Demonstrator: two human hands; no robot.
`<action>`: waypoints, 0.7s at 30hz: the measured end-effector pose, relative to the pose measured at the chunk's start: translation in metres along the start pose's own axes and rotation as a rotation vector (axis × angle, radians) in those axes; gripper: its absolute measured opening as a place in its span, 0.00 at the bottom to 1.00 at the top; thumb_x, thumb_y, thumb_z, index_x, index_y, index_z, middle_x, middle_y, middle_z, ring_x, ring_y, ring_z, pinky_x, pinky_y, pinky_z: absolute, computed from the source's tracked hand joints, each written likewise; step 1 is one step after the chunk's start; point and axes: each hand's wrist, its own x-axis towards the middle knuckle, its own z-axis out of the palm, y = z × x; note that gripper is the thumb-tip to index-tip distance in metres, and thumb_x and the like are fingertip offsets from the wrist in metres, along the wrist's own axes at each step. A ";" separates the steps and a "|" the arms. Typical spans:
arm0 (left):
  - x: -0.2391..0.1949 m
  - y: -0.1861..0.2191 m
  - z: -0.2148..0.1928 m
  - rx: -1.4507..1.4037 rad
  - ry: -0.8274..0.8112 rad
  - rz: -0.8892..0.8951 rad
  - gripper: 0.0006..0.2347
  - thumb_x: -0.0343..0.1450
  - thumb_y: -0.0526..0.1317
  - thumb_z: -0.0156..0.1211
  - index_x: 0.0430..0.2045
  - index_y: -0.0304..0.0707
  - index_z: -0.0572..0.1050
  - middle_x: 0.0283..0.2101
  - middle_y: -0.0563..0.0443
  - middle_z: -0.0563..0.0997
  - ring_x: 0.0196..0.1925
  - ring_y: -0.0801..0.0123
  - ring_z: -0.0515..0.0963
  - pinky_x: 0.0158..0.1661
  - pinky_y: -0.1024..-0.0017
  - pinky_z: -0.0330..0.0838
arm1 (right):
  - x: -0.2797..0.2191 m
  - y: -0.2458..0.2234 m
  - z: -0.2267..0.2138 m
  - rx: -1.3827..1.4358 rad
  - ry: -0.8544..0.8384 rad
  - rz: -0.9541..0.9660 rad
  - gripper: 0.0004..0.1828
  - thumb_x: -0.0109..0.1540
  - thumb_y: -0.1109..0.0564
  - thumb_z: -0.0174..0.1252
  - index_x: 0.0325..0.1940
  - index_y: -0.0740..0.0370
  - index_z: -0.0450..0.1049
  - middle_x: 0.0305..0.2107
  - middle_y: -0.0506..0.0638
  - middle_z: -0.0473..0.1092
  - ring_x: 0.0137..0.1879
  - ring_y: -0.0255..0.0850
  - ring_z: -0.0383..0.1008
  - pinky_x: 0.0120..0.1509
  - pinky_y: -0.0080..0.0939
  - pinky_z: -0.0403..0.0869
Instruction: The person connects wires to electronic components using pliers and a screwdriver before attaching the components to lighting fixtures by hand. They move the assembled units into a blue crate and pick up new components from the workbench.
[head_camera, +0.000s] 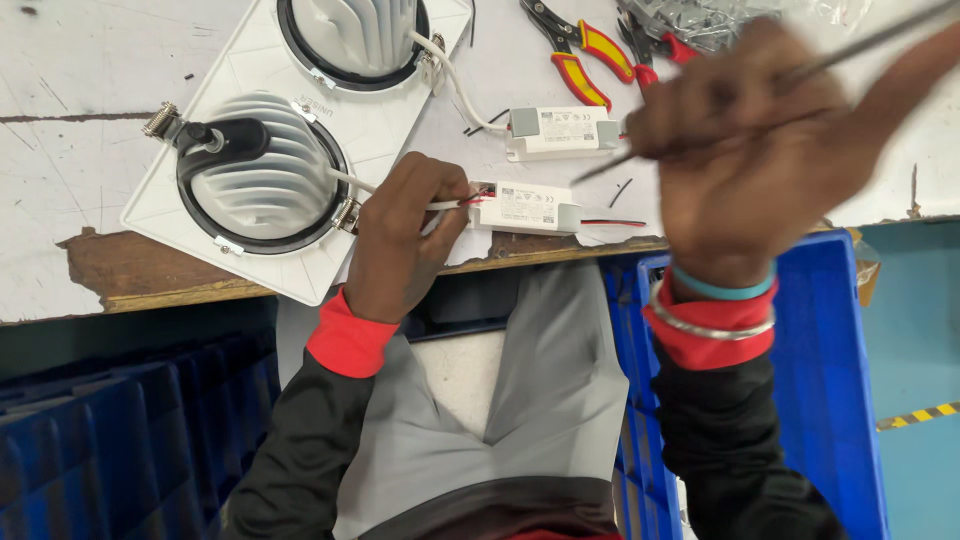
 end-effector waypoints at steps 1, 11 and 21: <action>0.001 0.002 0.000 -0.001 -0.003 -0.009 0.09 0.70 0.27 0.64 0.40 0.33 0.72 0.39 0.47 0.75 0.38 0.65 0.80 0.36 0.70 0.72 | 0.002 0.005 0.013 -0.043 0.000 0.030 0.33 0.73 0.30 0.43 0.31 0.60 0.60 0.17 0.44 0.52 0.23 0.34 0.49 0.29 0.36 0.52; 0.003 0.009 -0.003 -0.102 0.043 -0.007 0.04 0.73 0.30 0.62 0.37 0.32 0.73 0.36 0.51 0.74 0.29 0.73 0.69 0.32 0.74 0.66 | -0.016 0.039 0.063 -0.512 0.133 0.631 0.08 0.61 0.61 0.66 0.42 0.66 0.81 0.21 0.41 0.70 0.20 0.24 0.60 0.23 0.28 0.57; 0.000 0.005 0.001 -0.225 0.084 -0.114 0.04 0.77 0.35 0.60 0.39 0.33 0.74 0.38 0.53 0.74 0.31 0.75 0.68 0.35 0.77 0.67 | -0.026 0.073 0.060 -0.286 0.223 0.615 0.05 0.64 0.63 0.60 0.34 0.69 0.75 0.18 0.40 0.62 0.20 0.25 0.57 0.22 0.30 0.56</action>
